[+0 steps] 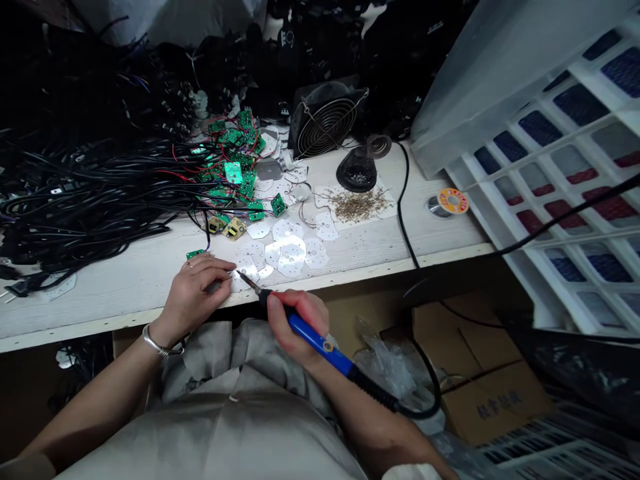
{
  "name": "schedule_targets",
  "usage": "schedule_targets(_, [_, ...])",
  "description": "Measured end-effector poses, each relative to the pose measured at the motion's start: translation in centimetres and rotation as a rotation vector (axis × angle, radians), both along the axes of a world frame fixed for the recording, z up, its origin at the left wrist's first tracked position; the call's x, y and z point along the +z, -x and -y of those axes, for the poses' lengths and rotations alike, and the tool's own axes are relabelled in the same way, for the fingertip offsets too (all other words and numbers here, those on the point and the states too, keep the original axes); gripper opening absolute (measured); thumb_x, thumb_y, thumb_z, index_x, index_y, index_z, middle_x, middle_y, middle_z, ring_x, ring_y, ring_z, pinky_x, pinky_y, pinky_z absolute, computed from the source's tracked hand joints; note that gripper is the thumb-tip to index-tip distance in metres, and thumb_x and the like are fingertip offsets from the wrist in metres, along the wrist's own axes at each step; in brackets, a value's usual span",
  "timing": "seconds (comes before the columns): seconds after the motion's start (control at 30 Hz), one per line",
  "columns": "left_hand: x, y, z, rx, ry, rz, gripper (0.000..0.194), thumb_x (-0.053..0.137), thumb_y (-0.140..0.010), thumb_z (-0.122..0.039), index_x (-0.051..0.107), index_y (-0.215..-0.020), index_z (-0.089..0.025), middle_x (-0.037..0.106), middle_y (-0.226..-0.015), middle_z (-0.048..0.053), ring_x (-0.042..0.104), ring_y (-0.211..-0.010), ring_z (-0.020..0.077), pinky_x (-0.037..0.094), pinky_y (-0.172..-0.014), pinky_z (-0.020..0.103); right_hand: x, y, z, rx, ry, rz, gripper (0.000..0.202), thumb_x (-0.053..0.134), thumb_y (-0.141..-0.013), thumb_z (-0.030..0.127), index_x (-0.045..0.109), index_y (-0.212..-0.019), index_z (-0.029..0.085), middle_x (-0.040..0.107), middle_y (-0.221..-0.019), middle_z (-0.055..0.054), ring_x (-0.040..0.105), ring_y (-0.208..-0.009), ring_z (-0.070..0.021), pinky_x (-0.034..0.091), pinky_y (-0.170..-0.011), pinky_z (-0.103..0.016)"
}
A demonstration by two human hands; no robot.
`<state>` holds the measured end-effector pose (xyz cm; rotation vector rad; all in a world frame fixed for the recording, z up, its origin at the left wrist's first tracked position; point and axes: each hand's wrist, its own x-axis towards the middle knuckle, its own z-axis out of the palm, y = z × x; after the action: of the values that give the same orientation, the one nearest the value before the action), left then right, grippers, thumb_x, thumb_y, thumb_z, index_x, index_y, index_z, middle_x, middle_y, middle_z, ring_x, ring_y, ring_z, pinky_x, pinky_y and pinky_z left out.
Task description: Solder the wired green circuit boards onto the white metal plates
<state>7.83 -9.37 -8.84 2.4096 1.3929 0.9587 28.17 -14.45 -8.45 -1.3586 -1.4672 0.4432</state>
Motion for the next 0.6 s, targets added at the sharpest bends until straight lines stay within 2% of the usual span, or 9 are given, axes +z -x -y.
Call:
schedule_targets(0.07, [0.01, 0.0, 0.03, 0.002, -0.003, -0.009, 0.013, 0.057, -0.078, -0.009, 0.061, -0.071, -0.019, 0.075, -0.088, 0.003, 0.068, -0.081, 0.0177, 0.053, -0.088, 0.041, 0.1, 0.4, -0.24, -0.007, 0.053, -0.007, 0.018, 0.062, -0.088, 0.034, 0.064, -0.073, 0.023, 0.069, -0.062, 0.002, 0.062, -0.049, -0.0139, 0.053, -0.05, -0.026])
schedule_targets(0.2, [-0.03, -0.03, 0.07, 0.008, -0.007, -0.008, 0.014, 0.057, -0.077, -0.007, 0.06, -0.07, -0.019, 0.075, -0.087, 0.004, 0.067, -0.08, 0.0179, 0.054, -0.084, 0.04, 0.24, 0.84, -0.64, 0.006, 0.038, 0.003, 0.018, 0.062, -0.086, 0.031, 0.064, -0.071, 0.022, 0.067, -0.057, 0.004, 0.059, -0.046, -0.012, 0.05, -0.047, -0.023])
schedule_targets(0.37, [-0.24, -0.12, 0.07, 0.021, -0.021, -0.011, 0.015, 0.057, -0.077, -0.008, 0.062, -0.069, -0.019, 0.075, -0.087, 0.004, 0.067, -0.079, 0.018, 0.054, -0.084, 0.04, 0.27, 0.96, -0.64, 0.003, 0.102, 0.016, 0.021, 0.062, -0.086, 0.034, 0.065, -0.069, 0.022, 0.063, -0.052, 0.005, 0.056, -0.043, -0.0115, 0.048, -0.046, -0.023])
schedule_targets(0.6, [-0.36, -0.33, 0.13, 0.048, -0.037, -0.019, 0.016, 0.055, -0.077, -0.008, 0.06, -0.068, -0.02, 0.075, -0.085, 0.003, 0.067, -0.078, 0.0181, 0.055, -0.08, 0.038, 0.17, 1.06, -0.76, 0.015, 0.111, 0.019, 0.024, 0.061, -0.086, 0.037, 0.067, -0.069, 0.021, 0.064, -0.052, 0.004, 0.056, -0.043, -0.0115, 0.047, -0.044, -0.022])
